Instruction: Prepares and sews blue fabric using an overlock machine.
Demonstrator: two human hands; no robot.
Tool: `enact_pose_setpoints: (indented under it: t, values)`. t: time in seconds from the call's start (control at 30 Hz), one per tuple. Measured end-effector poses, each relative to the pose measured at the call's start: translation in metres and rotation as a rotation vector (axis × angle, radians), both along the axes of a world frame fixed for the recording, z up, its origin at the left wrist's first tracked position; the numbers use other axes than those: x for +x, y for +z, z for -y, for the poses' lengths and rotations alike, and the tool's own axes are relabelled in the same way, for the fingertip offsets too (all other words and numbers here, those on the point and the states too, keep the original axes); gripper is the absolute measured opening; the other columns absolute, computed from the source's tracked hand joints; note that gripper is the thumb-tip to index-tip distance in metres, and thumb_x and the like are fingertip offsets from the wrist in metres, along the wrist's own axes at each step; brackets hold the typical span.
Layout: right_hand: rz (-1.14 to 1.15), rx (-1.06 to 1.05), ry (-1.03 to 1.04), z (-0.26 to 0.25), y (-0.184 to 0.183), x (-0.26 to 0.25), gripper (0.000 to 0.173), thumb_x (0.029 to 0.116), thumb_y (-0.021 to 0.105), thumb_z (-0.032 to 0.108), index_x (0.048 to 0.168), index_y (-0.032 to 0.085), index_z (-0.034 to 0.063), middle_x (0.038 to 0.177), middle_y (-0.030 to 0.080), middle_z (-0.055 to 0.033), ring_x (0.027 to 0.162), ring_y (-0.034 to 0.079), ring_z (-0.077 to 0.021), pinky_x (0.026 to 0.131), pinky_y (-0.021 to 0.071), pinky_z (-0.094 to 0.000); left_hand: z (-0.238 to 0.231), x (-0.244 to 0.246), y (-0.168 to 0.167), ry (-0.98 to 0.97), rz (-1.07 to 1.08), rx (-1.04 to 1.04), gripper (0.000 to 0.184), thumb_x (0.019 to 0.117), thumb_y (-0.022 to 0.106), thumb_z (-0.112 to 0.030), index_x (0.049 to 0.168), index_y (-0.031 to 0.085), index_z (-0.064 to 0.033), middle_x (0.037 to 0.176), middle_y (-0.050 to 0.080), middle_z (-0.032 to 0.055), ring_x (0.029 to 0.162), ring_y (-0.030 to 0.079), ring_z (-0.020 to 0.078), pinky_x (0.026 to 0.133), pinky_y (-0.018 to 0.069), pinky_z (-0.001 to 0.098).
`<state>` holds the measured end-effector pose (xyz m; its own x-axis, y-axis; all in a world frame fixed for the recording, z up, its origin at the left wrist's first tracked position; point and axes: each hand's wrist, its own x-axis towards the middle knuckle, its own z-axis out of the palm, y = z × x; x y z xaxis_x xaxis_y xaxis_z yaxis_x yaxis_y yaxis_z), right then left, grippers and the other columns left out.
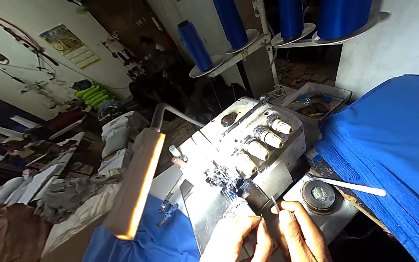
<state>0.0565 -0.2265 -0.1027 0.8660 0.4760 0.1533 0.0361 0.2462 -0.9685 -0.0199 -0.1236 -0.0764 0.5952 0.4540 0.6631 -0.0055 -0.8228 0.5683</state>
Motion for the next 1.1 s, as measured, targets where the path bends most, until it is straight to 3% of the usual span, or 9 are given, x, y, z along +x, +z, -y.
enact_pose_setpoints:
  t: [0.1,0.2,0.27,0.33,0.4,0.47,0.77,0.9,1.1]
  values:
    - [0.238,-0.129,-0.130,-0.003,-0.019,0.016,0.029,0.1094,0.043,0.019,0.119,0.062,-0.0008,0.075,0.059,0.0009,0.058,0.055,-0.0033,0.051,0.0492,-0.0212,0.005,0.000,0.002,0.101,0.064,-0.012,0.006,0.0832,0.076,-0.003,0.088,0.075,0.0018,0.079,0.072,0.0040,0.066,0.066,0.0048,0.060,0.0580,0.0184]
    - [0.461,-0.282,-0.256,-0.012,-0.045,0.030,0.036,0.1092,0.045,0.034,0.118,0.064,0.0043,0.085,0.065,0.0011,0.069,0.060,0.0011,0.060,0.0526,-0.0174,0.001,0.004,0.004,0.343,0.105,0.098,0.009,0.0805,0.078,-0.010,0.084,0.077,-0.0020,0.080,0.067,0.0032,0.070,0.061,0.0037,0.059,0.0503,0.0149]
    - [0.533,-0.366,-0.262,-0.014,-0.056,0.031,0.040,0.1084,0.045,0.039,0.120,0.065,0.0071,0.084,0.067,0.0014,0.068,0.062,-0.0011,0.058,0.0534,-0.0218,-0.007,0.012,0.001,0.500,0.141,0.116,0.009,0.0762,0.078,-0.013,0.081,0.078,-0.0045,0.087,0.063,0.0054,0.077,0.062,0.0070,0.063,0.0526,0.0172]
    - [0.558,-0.400,-0.241,-0.014,-0.059,0.030,0.041,0.1079,0.045,0.042,0.120,0.065,0.0086,0.080,0.065,0.0028,0.064,0.059,-0.0016,0.055,0.0514,-0.0235,-0.007,0.019,-0.001,0.616,0.118,0.054,0.009,0.0752,0.078,-0.015,0.083,0.077,-0.0116,0.095,0.063,0.0017,0.079,0.063,0.0062,0.062,0.0535,0.0201]
    - [0.566,-0.413,-0.228,-0.013,-0.059,0.030,0.041,0.1080,0.044,0.043,0.120,0.065,0.0093,0.078,0.063,0.0035,0.062,0.057,-0.0020,0.053,0.0495,-0.0236,-0.003,0.026,-0.003,0.723,0.053,0.032,0.008,0.0770,0.080,-0.022,0.084,0.077,-0.0194,0.091,0.063,-0.0049,0.071,0.060,0.0036,0.055,0.0491,0.0228]
    - [0.579,-0.418,-0.232,-0.013,-0.060,0.031,0.042,0.1080,0.043,0.042,0.120,0.064,0.0091,0.076,0.061,0.0036,0.059,0.054,-0.0022,0.052,0.0472,-0.0238,0.001,0.030,-0.001,0.810,-0.028,0.036,0.006,0.0790,0.078,-0.028,0.083,0.077,-0.0248,0.086,0.062,-0.0091,0.070,0.058,0.0035,0.057,0.0446,0.0266]
    - [0.577,-0.384,-0.222,-0.014,-0.064,0.032,0.041,0.1082,0.044,0.042,0.123,0.064,0.0093,0.079,0.060,0.0024,0.063,0.054,-0.0021,0.055,0.0480,-0.0225,0.003,0.040,0.003,0.902,-0.078,-0.006,0.005,0.0788,0.077,-0.030,0.082,0.075,-0.0270,0.083,0.061,-0.0121,0.067,0.055,0.0054,0.062,0.0403,0.0366]
    - [0.566,-0.367,-0.201,-0.014,-0.064,0.032,0.038,0.1081,0.046,0.040,0.124,0.063,0.0097,0.080,0.062,0.0032,0.063,0.055,-0.0016,0.054,0.0482,-0.0218,0.003,0.040,0.003,0.885,-0.054,-0.002,0.002,0.0807,0.077,-0.027,0.083,0.076,-0.0266,0.088,0.064,-0.0122,0.072,0.058,0.0033,0.062,0.0418,0.0311]
    - [0.561,-0.377,-0.218,-0.014,-0.067,0.031,0.041,0.1079,0.046,0.038,0.124,0.062,0.0041,0.072,0.055,0.0030,0.059,0.050,-0.0027,0.052,0.0450,-0.0218,0.005,0.043,0.005,0.943,-0.128,-0.027,0.003,0.0835,0.073,-0.030,0.083,0.075,-0.0289,0.089,0.064,-0.0121,0.081,0.060,0.0065,0.068,0.0393,0.0367]
